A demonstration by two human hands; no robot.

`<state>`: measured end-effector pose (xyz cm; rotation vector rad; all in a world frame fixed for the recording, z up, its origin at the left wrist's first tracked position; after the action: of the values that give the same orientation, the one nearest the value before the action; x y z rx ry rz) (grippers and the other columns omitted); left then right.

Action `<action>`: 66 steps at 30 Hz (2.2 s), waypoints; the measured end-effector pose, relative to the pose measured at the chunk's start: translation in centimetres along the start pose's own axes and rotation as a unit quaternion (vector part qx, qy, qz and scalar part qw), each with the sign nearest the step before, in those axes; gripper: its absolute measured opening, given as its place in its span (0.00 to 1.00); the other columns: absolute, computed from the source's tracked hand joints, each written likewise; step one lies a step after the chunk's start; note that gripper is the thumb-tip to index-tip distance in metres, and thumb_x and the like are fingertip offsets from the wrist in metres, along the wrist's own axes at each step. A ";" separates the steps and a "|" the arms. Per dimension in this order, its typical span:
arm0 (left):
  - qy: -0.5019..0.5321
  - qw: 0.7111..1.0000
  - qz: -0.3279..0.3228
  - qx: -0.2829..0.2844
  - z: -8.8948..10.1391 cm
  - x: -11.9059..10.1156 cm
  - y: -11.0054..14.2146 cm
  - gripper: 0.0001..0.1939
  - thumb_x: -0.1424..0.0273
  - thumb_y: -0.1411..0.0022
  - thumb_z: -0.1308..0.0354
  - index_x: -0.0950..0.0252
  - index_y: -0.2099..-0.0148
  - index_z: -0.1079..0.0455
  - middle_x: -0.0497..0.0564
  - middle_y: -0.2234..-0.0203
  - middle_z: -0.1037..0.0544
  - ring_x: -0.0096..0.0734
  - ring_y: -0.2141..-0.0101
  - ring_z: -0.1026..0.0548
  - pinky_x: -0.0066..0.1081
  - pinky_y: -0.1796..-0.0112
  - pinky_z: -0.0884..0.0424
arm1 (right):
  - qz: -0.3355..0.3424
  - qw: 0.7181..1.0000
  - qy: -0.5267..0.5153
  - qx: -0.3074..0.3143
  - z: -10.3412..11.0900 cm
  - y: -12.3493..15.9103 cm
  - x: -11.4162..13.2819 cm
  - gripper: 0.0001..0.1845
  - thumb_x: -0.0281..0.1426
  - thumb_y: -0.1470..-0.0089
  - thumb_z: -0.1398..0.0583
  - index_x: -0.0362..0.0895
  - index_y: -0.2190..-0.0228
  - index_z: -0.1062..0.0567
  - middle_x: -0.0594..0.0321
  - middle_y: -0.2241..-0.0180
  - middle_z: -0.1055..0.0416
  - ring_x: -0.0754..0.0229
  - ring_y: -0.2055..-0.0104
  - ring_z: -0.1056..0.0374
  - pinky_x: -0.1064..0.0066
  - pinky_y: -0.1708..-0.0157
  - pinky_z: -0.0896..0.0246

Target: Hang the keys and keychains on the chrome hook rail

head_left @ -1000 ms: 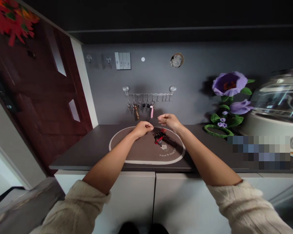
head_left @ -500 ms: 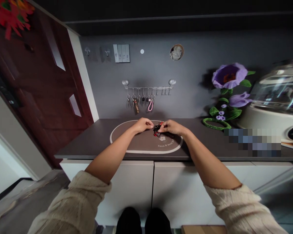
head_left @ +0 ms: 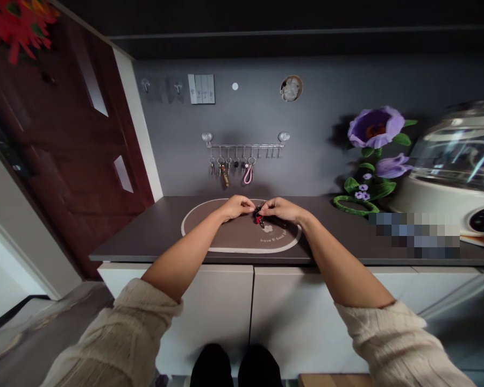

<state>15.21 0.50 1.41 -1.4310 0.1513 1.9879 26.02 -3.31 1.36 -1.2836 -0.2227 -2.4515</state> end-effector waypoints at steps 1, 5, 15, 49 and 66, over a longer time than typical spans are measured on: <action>0.007 1.000 -0.003 0.001 0.0 -0.1 0.0 0.11 0.68 0.57 0.42 0.70 0.70 0.30 0.48 0.79 0.29 0.21 0.77 0.36 0.25 0.72 0.42 | 0.000 1.000 -0.009 -0.003 0.0 0.0 0.0 0.20 0.43 0.62 0.42 0.38 0.73 0.29 0.67 0.84 0.36 0.73 0.86 0.50 0.78 0.86 0.57; 0.033 0.999 -0.018 0.005 -0.1 -0.3 -0.1 0.13 0.65 0.56 0.42 0.70 0.68 0.31 0.48 0.78 0.29 0.20 0.77 0.36 0.25 0.73 0.42 | 0.030 0.998 -0.052 -0.031 0.3 -0.2 0.5 0.19 0.43 0.61 0.41 0.39 0.74 0.31 0.65 0.80 0.33 0.71 0.81 0.44 0.77 0.80 0.51; 0.054 0.998 -0.026 0.007 -0.3 -0.6 -0.4 0.17 0.62 0.55 0.43 0.69 0.66 0.32 0.48 0.77 0.30 0.18 0.78 0.38 0.24 0.75 0.43 | 0.087 0.983 -0.127 -0.098 1.5 -1.3 0.9 0.17 0.41 0.59 0.42 0.40 0.75 0.35 0.67 0.80 0.35 0.71 0.79 0.42 0.76 0.76 0.48; 0.096 0.970 -0.066 -0.213 3.7 -1.7 -0.8 0.09 0.70 0.54 0.43 0.68 0.68 0.33 0.47 0.77 0.30 0.22 0.75 0.33 0.27 0.68 0.37 | 0.116 0.888 -0.371 -0.246 3.3 -1.9 0.8 0.08 0.31 0.56 0.41 0.43 0.76 0.37 0.63 0.75 0.33 0.65 0.72 0.32 0.70 0.66 0.34; 0.205 0.958 -0.047 -0.194 2.7 -2.3 -1.0 0.11 0.66 0.53 0.44 0.68 0.68 0.35 0.48 0.77 0.29 0.20 0.79 0.33 0.24 0.75 0.37 | 0.118 0.955 -0.202 -0.182 1.2 -2.6 2.4 0.17 0.41 0.60 0.42 0.42 0.71 0.34 0.68 0.79 0.37 0.70 0.79 0.41 0.78 0.81 0.49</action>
<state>14.01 1.51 4.77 -2.0538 -0.1332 1.6787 24.63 -1.11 4.07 -1.8468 0.2820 -2.0671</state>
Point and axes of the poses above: each hand's wrist, its own y-axis away from the middle knuckle, its own z-axis out of the back of the hand, x = y × z, the point moved 8 cm from there along -y, towards the middle knuckle
